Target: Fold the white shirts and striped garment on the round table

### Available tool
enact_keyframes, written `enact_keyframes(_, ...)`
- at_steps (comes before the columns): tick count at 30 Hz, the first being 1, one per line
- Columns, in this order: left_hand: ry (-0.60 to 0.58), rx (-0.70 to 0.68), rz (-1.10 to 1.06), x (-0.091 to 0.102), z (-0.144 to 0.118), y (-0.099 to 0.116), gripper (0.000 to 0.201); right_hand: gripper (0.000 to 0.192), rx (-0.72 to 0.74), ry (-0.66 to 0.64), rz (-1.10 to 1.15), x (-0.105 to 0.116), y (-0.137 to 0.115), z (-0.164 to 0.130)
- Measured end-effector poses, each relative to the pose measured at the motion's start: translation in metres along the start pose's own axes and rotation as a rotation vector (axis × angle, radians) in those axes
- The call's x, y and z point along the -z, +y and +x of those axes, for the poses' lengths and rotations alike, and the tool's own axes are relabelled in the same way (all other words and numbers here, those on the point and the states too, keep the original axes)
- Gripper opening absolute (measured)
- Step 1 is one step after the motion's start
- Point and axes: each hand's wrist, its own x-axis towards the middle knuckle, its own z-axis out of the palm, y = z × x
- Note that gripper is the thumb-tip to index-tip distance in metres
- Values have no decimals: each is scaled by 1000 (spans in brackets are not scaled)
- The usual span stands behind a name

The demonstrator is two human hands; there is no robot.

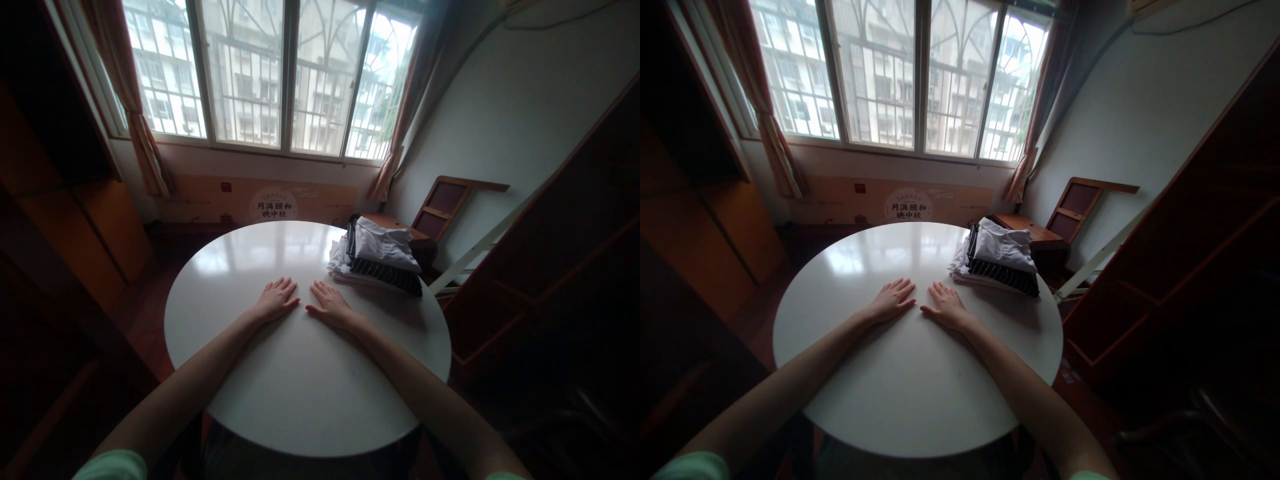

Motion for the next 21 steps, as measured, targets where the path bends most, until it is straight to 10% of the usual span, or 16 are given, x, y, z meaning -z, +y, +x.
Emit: enact_keyframes(21, -6, -11, 37, -1, 0, 0, 58, 71, -6, -15, 4, 3, -2, 0)
